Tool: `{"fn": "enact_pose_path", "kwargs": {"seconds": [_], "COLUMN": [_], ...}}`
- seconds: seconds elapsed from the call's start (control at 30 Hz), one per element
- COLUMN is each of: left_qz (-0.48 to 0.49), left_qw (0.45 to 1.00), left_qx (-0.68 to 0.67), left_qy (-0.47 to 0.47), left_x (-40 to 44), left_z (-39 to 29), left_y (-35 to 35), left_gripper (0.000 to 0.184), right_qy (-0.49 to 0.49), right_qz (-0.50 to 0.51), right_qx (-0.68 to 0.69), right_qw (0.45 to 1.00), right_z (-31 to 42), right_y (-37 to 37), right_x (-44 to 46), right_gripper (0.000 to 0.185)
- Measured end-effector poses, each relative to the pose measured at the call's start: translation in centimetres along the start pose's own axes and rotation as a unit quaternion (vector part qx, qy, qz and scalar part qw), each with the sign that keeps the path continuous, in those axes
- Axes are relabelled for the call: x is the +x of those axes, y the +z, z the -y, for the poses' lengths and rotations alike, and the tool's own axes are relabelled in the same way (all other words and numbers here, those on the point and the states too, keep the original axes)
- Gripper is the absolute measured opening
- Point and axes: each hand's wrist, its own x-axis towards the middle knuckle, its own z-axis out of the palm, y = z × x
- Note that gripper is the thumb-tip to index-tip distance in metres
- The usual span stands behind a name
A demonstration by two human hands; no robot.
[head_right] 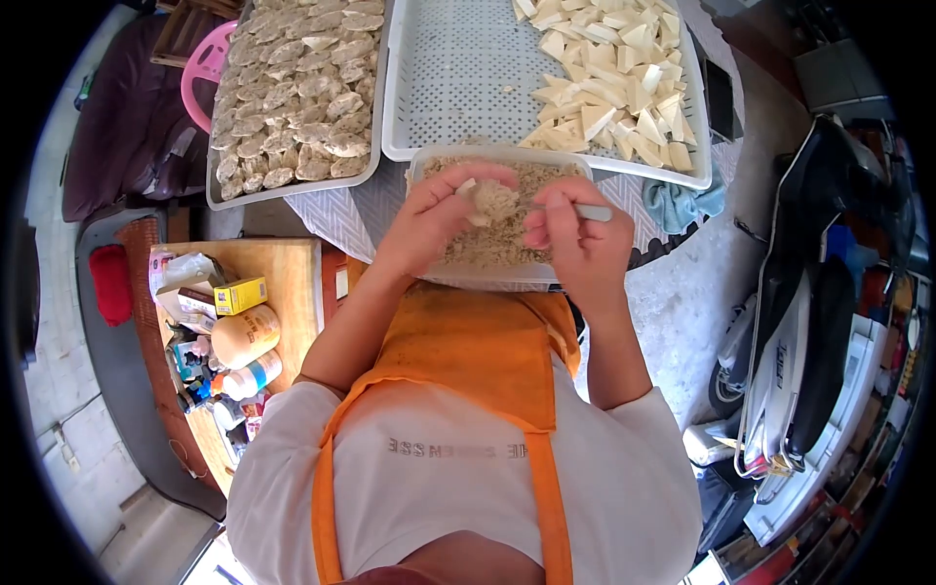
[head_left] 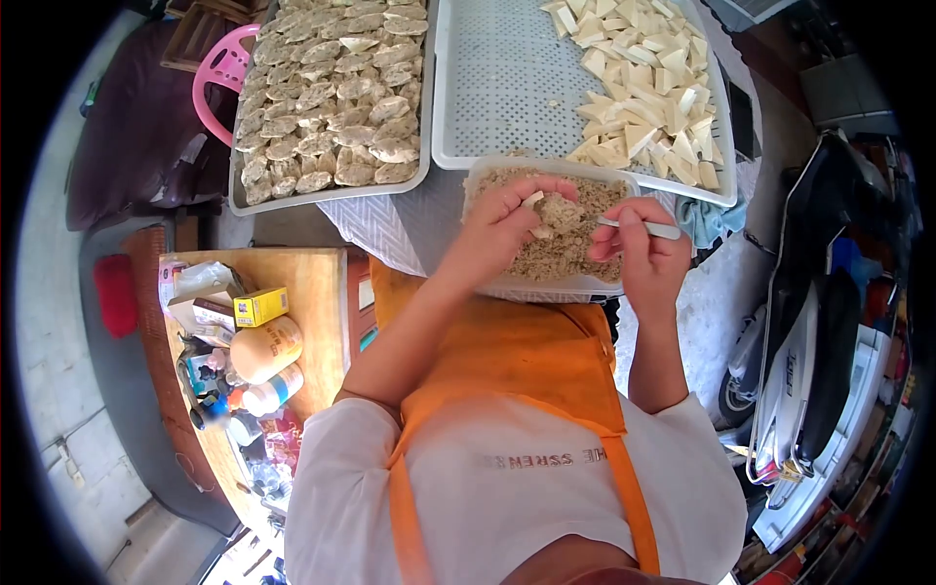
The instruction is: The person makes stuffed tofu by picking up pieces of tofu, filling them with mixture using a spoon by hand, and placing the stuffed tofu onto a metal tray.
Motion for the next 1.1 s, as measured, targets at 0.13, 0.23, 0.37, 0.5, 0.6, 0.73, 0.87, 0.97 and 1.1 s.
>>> {"fn": "enact_pose_path", "kwargs": {"seconds": [0.13, 0.23, 0.37, 0.5, 0.6, 0.73, 0.87, 0.97, 1.1], "left_qz": [-0.069, -0.095, -0.148, -0.123, -0.044, -0.013, -0.048, -0.093, -0.089], "left_qw": [0.996, 0.948, 0.901, 0.99, 0.989, 0.982, 0.981, 0.971, 0.965], "left_qx": [0.029, 0.263, 0.363, 0.009, -0.141, -0.188, -0.187, -0.217, -0.244], "left_qy": [0.053, 0.149, 0.186, 0.07, -0.003, -0.016, -0.021, -0.043, -0.034], "left_x": [0.2, 0.4, 0.3, 0.3, -0.1, -0.2, 0.2, 0.3, 0.3], "left_z": [1.7, 2.6, 1.8, 0.8, 0.4, 2.0, 2.0, 1.4, 1.8], "left_y": [1.6, 1.6, 1.6, 0.8, 0.9, 0.2, 0.2, 1.1, 0.8], "left_gripper": [0.032, 0.025, 0.023, 0.019, 0.02, 0.025, 0.027, 0.035, 0.045], "right_qy": [-0.031, -0.109, -0.212, -0.158, -0.06, -0.003, 0.024, 0.047, -0.026], "right_qz": [0.004, 0.02, -0.022, -0.063, -0.092, -0.115, -0.108, -0.08, -0.035], "right_qx": [-0.124, -0.194, -0.206, -0.097, -0.009, 0.05, 0.095, 0.114, -0.029], "right_qw": [0.992, 0.975, 0.955, 0.981, 0.994, 0.992, 0.989, 0.989, 0.999], "right_z": [1.7, 2.2, 2.4, 3.2, 2.1, 0.5, -0.7, -0.8, -2.2], "right_y": [2.4, 3.2, 2.1, -0.1, -1.3, -2.3, -1.7, 0.1, 2.4], "right_x": [-0.3, 0.2, -0.1, -0.6, -0.5, -0.7, -0.8, -0.8, -1.1], "right_gripper": [0.012, 0.007, 0.012, 0.019, 0.021, 0.024, 0.023, 0.022, 0.022]}}
